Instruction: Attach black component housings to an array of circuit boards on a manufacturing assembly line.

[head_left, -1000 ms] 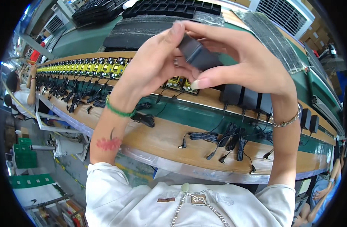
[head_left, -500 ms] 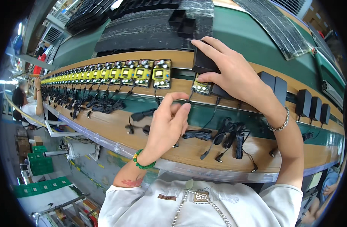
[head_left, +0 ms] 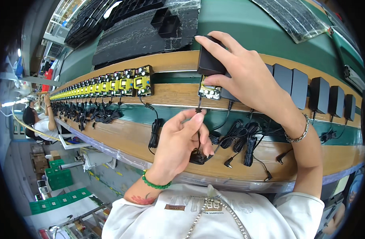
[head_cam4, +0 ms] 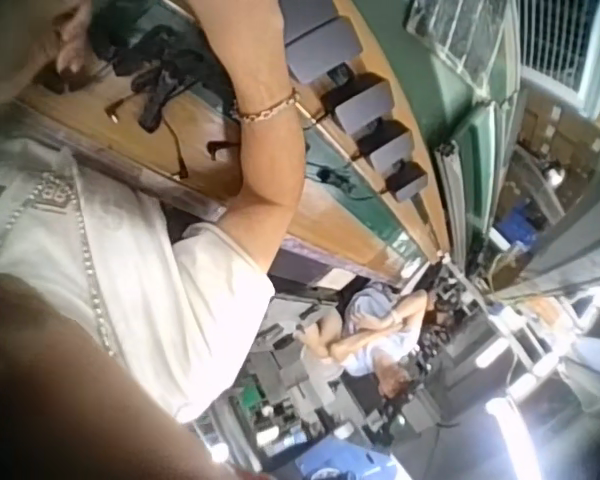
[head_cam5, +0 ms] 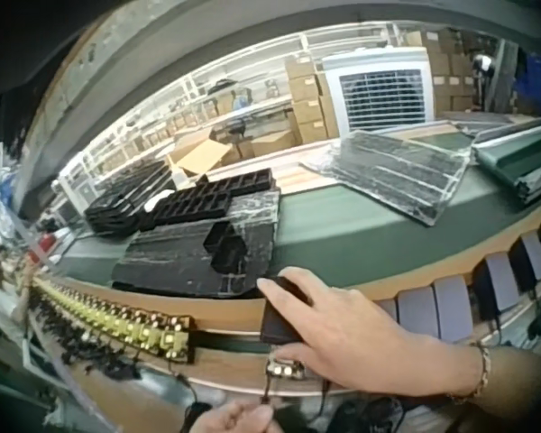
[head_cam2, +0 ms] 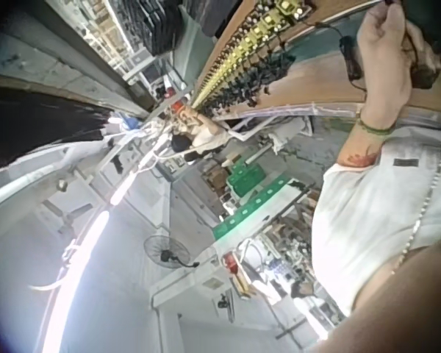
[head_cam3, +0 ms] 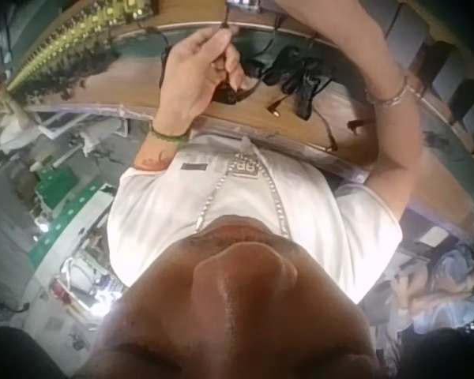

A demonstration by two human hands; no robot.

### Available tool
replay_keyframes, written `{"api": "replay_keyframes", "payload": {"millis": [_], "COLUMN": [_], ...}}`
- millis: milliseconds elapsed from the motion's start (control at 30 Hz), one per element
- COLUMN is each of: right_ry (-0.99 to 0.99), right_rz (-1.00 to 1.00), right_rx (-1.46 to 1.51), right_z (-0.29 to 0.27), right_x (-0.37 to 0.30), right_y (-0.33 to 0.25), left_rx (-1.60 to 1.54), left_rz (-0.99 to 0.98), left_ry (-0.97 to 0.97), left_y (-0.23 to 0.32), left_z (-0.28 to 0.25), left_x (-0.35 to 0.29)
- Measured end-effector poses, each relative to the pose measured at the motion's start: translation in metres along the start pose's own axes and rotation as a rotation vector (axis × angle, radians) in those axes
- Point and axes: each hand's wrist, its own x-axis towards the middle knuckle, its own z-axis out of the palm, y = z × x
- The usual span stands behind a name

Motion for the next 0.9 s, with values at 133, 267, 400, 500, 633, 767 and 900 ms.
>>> {"api": "replay_keyframes", "payload": {"millis": [133, 267, 400, 500, 633, 767, 900], "right_ry": [0.005, 0.020, 0.024, 0.010, -0.055, -0.042, -0.057], "right_rz": [-0.011, -0.029, -0.030, -0.019, 0.001, -0.012, -0.006], "right_rx": [-0.004, -0.014, 0.002, -0.007, -0.043, -0.017, -0.037], "right_z": [0.001, 0.003, 0.005, 0.004, 0.001, 0.003, 0.004], "right_x": [0.000, -0.002, -0.001, 0.000, 0.001, 0.001, 0.001], "right_y": [0.000, 0.000, 0.001, -0.001, -0.005, -0.003, -0.003], "left_rx": [0.108, -0.099, 0.058, 0.153, 0.262, 0.379, 0.485], "left_rz": [0.059, 0.136, 0.161, 0.186, 0.244, 0.250, 0.257], "left_ry": [0.013, -0.084, -0.059, -0.034, 0.032, 0.117, 0.163], "left_y": [-0.008, -0.004, -0.005, -0.011, -0.019, -0.016, -0.014], "left_z": [-0.010, -0.005, 0.006, 0.008, 0.006, 0.012, 0.015], "left_x": [0.000, 0.014, 0.019, 0.020, 0.019, 0.016, 0.016]}}
